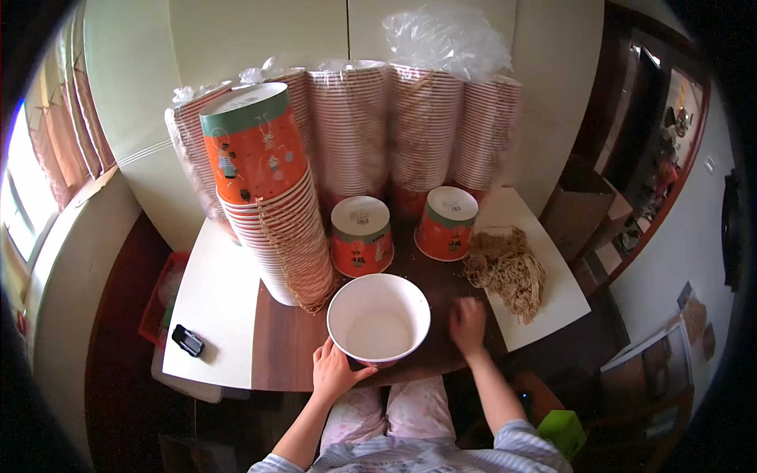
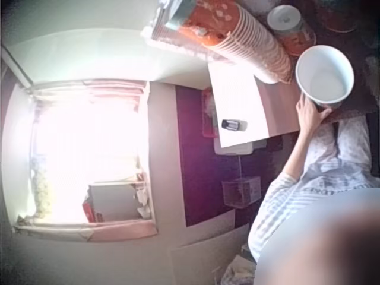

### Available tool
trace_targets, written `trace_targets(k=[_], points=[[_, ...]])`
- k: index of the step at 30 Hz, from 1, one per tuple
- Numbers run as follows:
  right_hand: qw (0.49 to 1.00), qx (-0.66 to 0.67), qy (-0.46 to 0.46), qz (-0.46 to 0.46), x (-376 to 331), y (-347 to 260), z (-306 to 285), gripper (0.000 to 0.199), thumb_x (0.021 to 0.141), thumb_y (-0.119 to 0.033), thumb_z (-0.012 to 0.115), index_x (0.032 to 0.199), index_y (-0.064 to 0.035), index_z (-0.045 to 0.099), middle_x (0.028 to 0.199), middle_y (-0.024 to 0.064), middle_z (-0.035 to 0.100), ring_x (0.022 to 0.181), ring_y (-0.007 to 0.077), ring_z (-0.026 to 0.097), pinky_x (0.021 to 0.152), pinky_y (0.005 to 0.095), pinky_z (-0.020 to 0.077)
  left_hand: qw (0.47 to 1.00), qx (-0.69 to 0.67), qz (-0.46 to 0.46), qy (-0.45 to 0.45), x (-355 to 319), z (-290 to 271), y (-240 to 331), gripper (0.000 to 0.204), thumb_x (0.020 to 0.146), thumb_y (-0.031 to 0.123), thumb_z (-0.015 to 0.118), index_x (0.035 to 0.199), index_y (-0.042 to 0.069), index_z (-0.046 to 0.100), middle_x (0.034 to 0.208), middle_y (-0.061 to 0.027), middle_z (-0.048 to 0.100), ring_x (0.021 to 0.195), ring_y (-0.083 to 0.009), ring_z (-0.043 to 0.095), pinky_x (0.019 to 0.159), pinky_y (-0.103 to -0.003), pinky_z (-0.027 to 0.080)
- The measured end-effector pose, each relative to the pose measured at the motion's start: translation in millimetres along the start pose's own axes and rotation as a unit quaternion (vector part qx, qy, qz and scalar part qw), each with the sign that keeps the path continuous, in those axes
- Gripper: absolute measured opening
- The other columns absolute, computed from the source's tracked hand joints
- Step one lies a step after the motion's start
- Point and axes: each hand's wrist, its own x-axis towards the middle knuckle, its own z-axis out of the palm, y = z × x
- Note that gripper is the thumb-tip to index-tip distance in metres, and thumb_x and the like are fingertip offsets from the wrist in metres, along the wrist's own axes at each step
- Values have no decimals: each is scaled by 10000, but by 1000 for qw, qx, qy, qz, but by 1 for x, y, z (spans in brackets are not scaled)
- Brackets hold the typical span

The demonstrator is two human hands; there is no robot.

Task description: Threading string handles through pre-punched holes in decorative paper bowls and stacking them.

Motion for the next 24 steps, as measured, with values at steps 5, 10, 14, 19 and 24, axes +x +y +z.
trace_targets(k=[5,10,14,19,24], points=[[978,-201,25,57,55,41,-6,254,819,-293,593,932,-67,613,955,92,513,960,275,451,816,413,342,1000,-10,15,-4,0,-1,1,798,573,530,719,1166,64,460,1165,-111,491,1108,-278,423,940,-409,287],[974,-207,-17,87,65,45,-2,202,811,-270,607,885,-82,622,909,80,524,936,269,449,814,401,337,999,-22,-5,-39,0,-2,0,958,555,535,726,1259,19,331,1263,-140,423,1213,-274,353,966,-405,279],[995,12,50,88,66,12,-29,130,793,-210,612,803,-81,609,904,56,552,956,263,451,837,383,332,998,-65,16,2,-5,2,-11,1033,540,546,725,1285,-8,272,1264,-179,408,1206,-296,363,974,-417,274],[912,399,72,70,91,-5,-76,117,861,-136,542,830,-25,530,791,15,564,771,108,514,722,257,406,997,-75,4,2,-4,1,-11,1004,566,538,712,1284,-11,274,1261,-180,411,1204,-301,364,975,-425,274],[884,466,22,24,114,-46,-125,63,880,-93,496,879,-34,519,793,-10,529,738,64,502,671,199,405,996,-86,3,16,-5,1,-11,959,603,527,692,1280,-14,283,1234,-187,434,1199,-307,367,972,-428,275]])
